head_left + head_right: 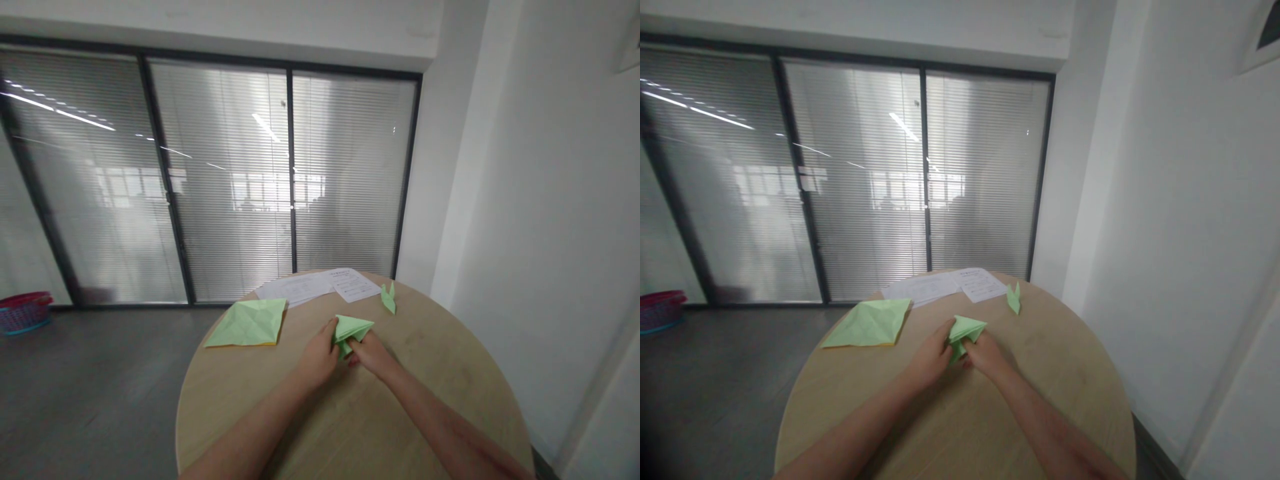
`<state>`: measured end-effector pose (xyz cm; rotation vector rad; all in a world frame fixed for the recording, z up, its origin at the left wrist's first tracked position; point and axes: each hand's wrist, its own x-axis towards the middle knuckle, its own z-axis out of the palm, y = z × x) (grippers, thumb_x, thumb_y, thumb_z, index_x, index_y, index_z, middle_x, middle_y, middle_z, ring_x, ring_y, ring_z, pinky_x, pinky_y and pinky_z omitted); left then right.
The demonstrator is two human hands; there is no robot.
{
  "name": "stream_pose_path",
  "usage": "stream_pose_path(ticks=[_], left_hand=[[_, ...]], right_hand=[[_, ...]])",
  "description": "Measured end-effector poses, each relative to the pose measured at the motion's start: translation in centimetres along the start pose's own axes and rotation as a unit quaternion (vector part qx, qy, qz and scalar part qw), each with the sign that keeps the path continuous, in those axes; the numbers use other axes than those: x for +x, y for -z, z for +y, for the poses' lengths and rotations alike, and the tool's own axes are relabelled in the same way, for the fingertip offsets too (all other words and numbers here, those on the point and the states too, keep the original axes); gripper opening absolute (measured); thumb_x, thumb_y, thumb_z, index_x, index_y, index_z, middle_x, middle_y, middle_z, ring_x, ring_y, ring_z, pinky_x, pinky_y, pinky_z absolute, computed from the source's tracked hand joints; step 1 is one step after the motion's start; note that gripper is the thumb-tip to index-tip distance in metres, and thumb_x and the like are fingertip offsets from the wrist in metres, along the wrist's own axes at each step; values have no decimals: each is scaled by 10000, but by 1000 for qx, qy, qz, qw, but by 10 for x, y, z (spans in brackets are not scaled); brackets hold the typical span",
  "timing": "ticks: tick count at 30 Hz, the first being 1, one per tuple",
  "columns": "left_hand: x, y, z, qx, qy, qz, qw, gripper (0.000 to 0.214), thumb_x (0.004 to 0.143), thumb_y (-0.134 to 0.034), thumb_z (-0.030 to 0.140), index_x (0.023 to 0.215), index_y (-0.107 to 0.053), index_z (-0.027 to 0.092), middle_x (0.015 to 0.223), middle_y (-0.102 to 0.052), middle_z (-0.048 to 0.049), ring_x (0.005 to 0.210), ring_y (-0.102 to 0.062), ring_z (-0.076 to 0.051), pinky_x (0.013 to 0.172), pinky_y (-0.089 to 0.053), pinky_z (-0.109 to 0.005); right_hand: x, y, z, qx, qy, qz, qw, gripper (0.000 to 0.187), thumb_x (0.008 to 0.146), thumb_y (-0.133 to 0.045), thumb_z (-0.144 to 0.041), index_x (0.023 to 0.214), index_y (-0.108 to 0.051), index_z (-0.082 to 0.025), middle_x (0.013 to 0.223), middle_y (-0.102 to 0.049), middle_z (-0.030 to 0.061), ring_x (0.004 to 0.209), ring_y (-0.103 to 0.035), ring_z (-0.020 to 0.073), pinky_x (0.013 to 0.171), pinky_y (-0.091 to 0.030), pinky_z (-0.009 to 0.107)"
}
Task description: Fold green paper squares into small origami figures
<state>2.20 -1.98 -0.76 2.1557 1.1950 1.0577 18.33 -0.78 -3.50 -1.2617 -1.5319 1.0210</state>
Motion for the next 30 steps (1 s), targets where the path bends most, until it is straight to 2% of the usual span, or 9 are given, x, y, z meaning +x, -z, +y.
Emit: stream_pose_path(ticks=[5,9,11,14,18,22,25,27,30], left_hand=[[2,3,-2,24,3,58,998,588,728,-508,94,1306,-582,177,1209,-668,-135,1088,-620,-300,984,-439,-419],[5,12,-4,23,-7,77,997,566,710,-481,43,1237,-638,181,1182,-687,-107,1081,-624,-275,988,-433,-393],[6,17,-4,20,-11,78,997,582,700,-469,26,1239,-637,170,1203,-679,-103,1110,-612,-268,1011,-422,-388],[7,23,-3,6,-33,54,998,591,716,-458,34,1270,-615,168,1257,-652,-95,1157,-591,-259,1047,-405,-394],[7,22,-8,-32,-56,20,998,644,714,-438,22,1327,-562,175,1332,-602,-80,1220,-555,-236,1100,-363,-406],[10,17,-15,-96,-46,42,993,650,701,-427,13,1313,-564,184,1360,-580,-57,1291,-489,-213,1149,-293,-415],[12,16,-15,-146,-24,66,987,582,715,-428,38,1256,-600,170,1323,-607,-68,1265,-508,-213,1131,-320,-408],[12,17,-12,-179,-2,68,982,538,725,-445,69,1224,-617,171,1284,-629,-76,1189,-562,-225,1053,-416,-387],[11,19,-7,-214,56,47,974,518,751,-469,140,1249,-596,204,1189,-666,-71,917,-650,-224,733,-552,-323]], right_hand=[[-5,-10,-8,31,24,-13,999,606,818,-545,-303,1407,-411,-253,911,-693,63,594,-677,174,480,-541,253],[-11,-15,-17,24,44,-11,999,682,810,-533,-263,1458,-321,-289,1010,-679,65,615,-674,154,462,-526,219],[-12,-15,-17,20,51,-4,998,698,806,-528,-242,1465,-308,-298,986,-679,57,621,-669,154,468,-530,222],[-9,-13,-14,31,52,5,998,690,808,-518,-230,1465,-320,-302,931,-682,46,617,-658,157,484,-539,239],[-5,-6,-9,35,62,26,997,632,812,-503,-234,1430,-396,-311,1057,-677,52,618,-632,138,490,-518,226],[-4,-1,-9,31,96,45,994,578,806,-490,-246,1383,-476,-284,1045,-672,45,544,-537,106,473,-478,225],[-5,1,-11,38,129,47,990,533,799,-493,-270,1330,-542,-252,1089,-650,63,531,-505,98,475,-461,236],[-5,3,-12,37,143,55,988,491,806,-489,-293,1285,-586,-236,1132,-627,82,554,-517,102,484,-458,242],[-5,5,-13,36,149,70,986,460,821,-468,-316,1248,-617,-232,1180,-604,94,579,-530,109,508,-466,256]])
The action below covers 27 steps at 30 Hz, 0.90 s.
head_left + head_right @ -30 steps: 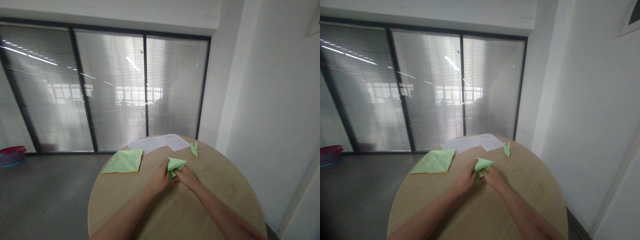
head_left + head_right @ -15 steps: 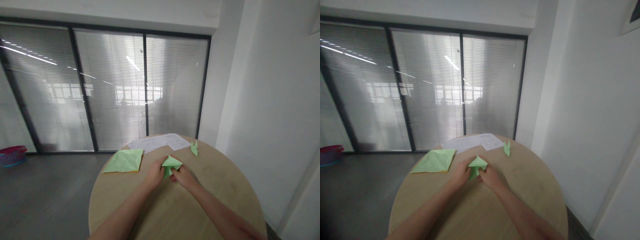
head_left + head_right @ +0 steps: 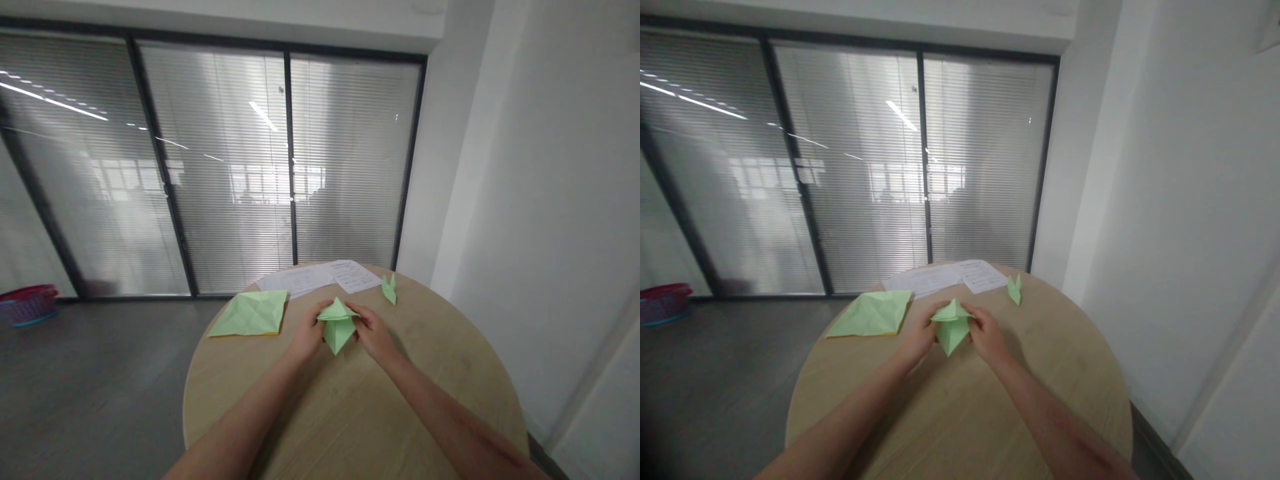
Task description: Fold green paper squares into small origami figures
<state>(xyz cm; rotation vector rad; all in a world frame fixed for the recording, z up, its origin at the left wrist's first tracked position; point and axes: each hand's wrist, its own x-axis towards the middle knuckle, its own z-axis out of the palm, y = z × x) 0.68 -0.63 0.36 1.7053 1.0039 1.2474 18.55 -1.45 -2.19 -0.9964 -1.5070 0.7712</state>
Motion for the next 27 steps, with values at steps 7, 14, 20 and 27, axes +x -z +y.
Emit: stream_pose_path(ticks=[7,14,20,27], left_hand=[[-1,-1,2,-36,9,18,999,536,733,-479,152,1258,-585,175,1085,-682,-81,781,-622,-191,589,-501,-256],[0,2,2,-21,-5,-8,1000,574,718,-480,119,1277,-577,206,1260,-624,-77,933,-628,-229,615,-543,-278],[-1,-1,-1,-45,31,16,998,572,765,-521,176,1337,-515,196,1082,-685,-87,730,-633,-182,566,-532,-269],[4,3,-4,-26,61,52,996,393,809,-501,260,1181,-607,190,942,-704,-42,696,-651,-201,559,-525,-294]], right_hand=[[0,2,0,19,-3,19,1000,452,805,-448,-296,1198,-656,-214,1172,-608,103,600,-552,136,539,-514,316],[1,4,0,32,-4,38,999,423,812,-466,-320,1168,-658,-196,1139,-631,109,691,-592,167,552,-535,301],[-2,2,-7,50,-30,-9,998,506,833,-547,-439,1287,-567,-216,1120,-643,98,709,-593,178,554,-533,299],[-7,-2,-6,131,-77,-75,985,616,835,-562,-539,1366,-466,-241,1151,-605,101,824,-622,205,565,-560,297]])
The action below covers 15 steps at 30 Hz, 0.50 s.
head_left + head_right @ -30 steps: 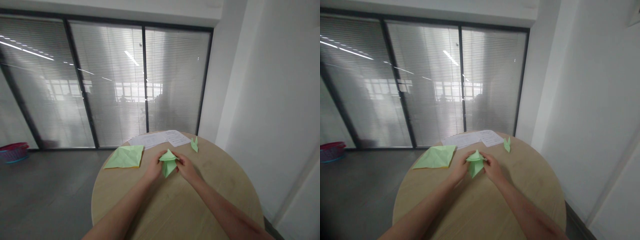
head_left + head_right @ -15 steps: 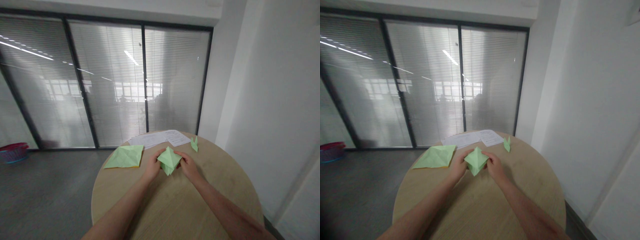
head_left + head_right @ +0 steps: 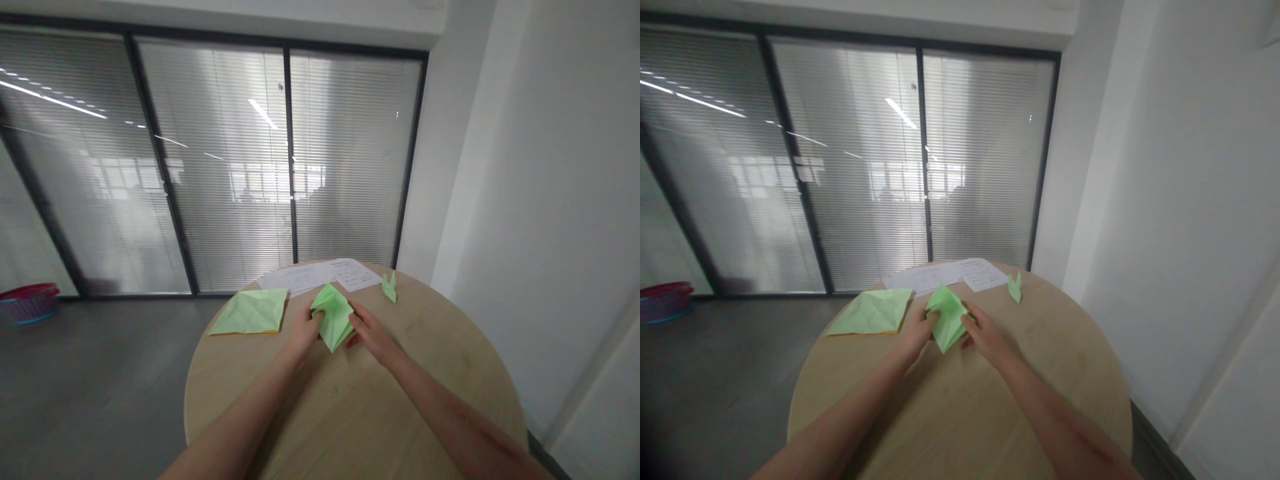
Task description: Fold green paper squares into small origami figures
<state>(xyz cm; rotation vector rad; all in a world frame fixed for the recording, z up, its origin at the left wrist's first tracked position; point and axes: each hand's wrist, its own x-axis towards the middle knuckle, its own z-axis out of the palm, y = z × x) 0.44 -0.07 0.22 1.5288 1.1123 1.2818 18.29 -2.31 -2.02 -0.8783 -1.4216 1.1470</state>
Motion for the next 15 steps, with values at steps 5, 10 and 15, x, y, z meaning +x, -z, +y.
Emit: stream_pose_path(ticks=[5,10,15], left_hand=[[2,4,2,79,-109,-18,991,344,763,-494,158,1048,-688,163,1038,-725,-47,1003,-647,-242,910,-502,-376],[-4,5,6,145,-160,-79,973,472,657,-455,17,1004,-726,188,1033,-736,-51,984,-658,-213,938,-485,-349],[-7,5,7,194,-236,-90,948,551,595,-429,-58,962,-747,202,1142,-695,-63,1072,-623,-204,984,-453,-357]], right_hand=[[0,0,-4,147,-120,0,982,615,910,-289,-666,1426,-335,-335,1192,-572,98,872,-642,233,573,-571,367],[-5,-1,-18,199,-216,-57,954,626,914,-250,-682,1335,-437,-257,1009,-620,89,784,-633,215,542,-546,335],[-6,-2,-12,201,-236,-105,945,491,940,-362,-583,1185,-540,-198,1023,-652,100,797,-638,204,551,-540,302]])
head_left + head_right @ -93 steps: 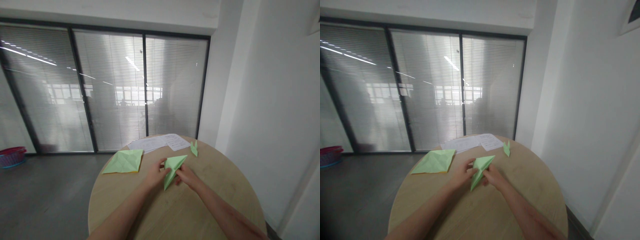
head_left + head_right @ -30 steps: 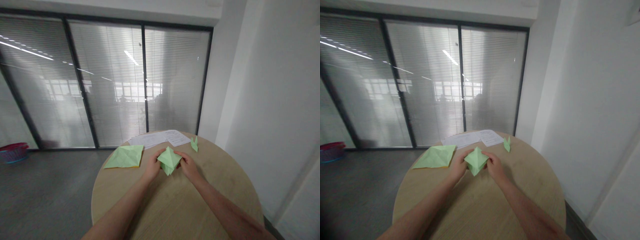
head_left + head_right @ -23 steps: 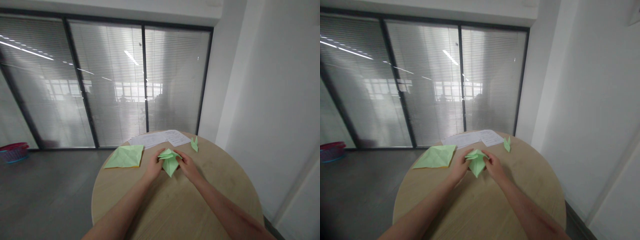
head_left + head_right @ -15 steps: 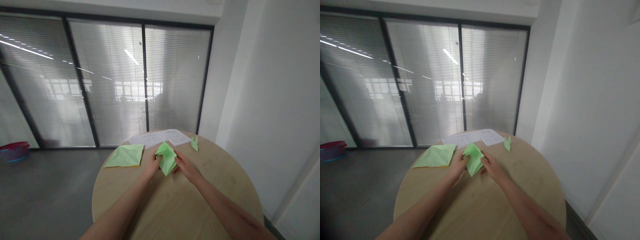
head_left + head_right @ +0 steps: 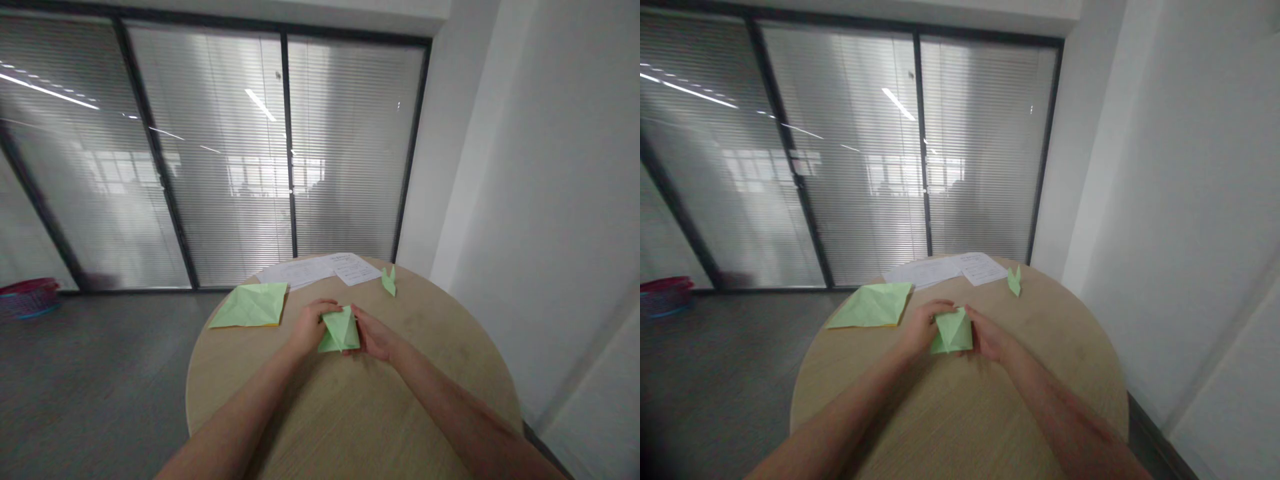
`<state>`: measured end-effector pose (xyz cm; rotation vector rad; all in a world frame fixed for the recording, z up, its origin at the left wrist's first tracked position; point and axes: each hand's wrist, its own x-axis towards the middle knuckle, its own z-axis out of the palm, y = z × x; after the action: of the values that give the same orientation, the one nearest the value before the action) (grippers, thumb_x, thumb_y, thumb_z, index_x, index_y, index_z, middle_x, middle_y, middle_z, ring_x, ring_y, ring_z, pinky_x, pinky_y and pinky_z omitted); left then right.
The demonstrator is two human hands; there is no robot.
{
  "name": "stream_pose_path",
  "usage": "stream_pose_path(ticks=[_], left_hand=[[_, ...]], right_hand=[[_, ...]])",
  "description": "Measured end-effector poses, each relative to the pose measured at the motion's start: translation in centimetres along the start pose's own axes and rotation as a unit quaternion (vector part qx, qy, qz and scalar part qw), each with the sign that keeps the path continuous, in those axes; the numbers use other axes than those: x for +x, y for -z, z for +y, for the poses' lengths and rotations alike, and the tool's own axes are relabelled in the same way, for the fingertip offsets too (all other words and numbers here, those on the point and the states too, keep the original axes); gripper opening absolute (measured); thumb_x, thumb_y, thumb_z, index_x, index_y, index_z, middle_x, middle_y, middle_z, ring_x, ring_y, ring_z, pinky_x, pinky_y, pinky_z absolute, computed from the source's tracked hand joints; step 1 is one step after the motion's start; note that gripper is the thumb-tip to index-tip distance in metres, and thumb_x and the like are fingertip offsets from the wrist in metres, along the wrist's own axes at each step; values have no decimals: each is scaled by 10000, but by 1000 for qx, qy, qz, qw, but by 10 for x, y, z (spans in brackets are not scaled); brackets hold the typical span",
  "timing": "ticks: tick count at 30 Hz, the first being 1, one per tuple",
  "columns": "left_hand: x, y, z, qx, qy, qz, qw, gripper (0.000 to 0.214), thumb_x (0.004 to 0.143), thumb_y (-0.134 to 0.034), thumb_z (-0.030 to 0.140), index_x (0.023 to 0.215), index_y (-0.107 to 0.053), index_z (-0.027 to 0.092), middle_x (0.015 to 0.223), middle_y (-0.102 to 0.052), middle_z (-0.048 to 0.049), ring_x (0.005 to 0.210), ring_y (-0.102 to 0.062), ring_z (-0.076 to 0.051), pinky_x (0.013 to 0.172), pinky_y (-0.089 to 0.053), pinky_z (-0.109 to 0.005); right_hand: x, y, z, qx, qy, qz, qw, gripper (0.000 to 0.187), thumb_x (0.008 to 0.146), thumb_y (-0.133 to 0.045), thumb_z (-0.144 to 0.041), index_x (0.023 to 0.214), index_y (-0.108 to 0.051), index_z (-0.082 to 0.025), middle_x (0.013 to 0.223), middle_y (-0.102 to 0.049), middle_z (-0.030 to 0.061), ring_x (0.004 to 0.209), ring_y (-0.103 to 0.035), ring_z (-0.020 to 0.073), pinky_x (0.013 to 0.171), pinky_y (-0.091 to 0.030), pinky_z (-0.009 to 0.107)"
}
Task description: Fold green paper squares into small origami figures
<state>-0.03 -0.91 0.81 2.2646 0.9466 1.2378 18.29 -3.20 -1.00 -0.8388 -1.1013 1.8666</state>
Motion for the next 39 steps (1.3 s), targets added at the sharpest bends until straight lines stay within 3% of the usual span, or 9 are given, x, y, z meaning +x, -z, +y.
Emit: stream_pose_path(ticks=[4,8,10,14,18,22,25,33,39], left_hand=[[-1,-3,-3,-3,-14,9,1000,524,649,-471,-41,1056,-707,191,1136,-687,-78,1071,-613,-202,956,-472,-354],[1,-3,-3,-39,40,61,997,556,727,-529,47,1265,-559,183,1191,-641,-109,992,-621,-193,749,-540,-295],[2,-1,-1,-34,57,93,994,488,746,-557,97,1228,-556,168,1135,-639,-106,907,-619,-180,676,-531,-272],[4,6,4,-5,64,130,989,175,817,-560,223,969,-617,156,965,-652,-73,808,-607,-169,699,-511,-293],[4,5,6,-56,72,97,991,301,863,-557,353,1090,-622,168,1092,-655,-97,953,-623,-206,823,-508,-346],[3,-4,2,-139,96,23,985,441,791,-653,399,1158,-621,156,1017,-682,-88,935,-640,-216,826,-514,-342],[3,-9,-2,-179,140,-29,973,335,790,-638,433,925,-690,130,788,-675,-52,747,-633,-187,704,-519,-306],[2,-6,-14,-227,260,16,938,328,742,-665,454,783,-675,129,707,-641,-42,625,-589,-151,549,-485,-250],[5,-3,-31,-163,233,-21,958,336,748,-644,463,776,-702,133,689,-639,-29,610,-554,-128,561,-435,-230]], right_hand=[[6,5,7,16,68,3,998,357,859,-622,-415,1142,-574,-203,1091,-665,83,849,-657,197,669,-568,326],[4,5,2,15,132,21,991,405,793,-711,-392,1131,-606,-197,1143,-673,90,957,-665,217,827,-553,349],[4,7,-3,-5,161,39,986,437,769,-728,-428,1127,-608,-206,1133,-682,87,970,-667,231,827,-551,356],[8,22,-9,-74,219,113,966,462,739,-736,-486,1080,-622,-196,1077,-699,92,943,-668,239,786,-549,346],[11,35,-11,-187,267,173,930,431,754,-707,-510,1022,-657,-176,1033,-708,102,889,-665,235,761,-539,336],[6,35,-12,-295,264,174,902,404,796,-655,-518,976,-695,-158,916,-719,81,791,-656,213,695,-520,309],[4,32,-12,-351,240,162,890,384,798,-650,-506,891,-715,-139,824,-713,65,724,-640,195,638,-495,279],[6,33,-7,-234,159,102,954,409,760,-686,-423,1081,-670,-169,972,-724,95,776,-681,214,626,-539,312],[2,34,-9,-292,126,90,944,391,758,-669,-333,1103,-659,-149,963,-724,97,696,-655,165,490,-469,211]])
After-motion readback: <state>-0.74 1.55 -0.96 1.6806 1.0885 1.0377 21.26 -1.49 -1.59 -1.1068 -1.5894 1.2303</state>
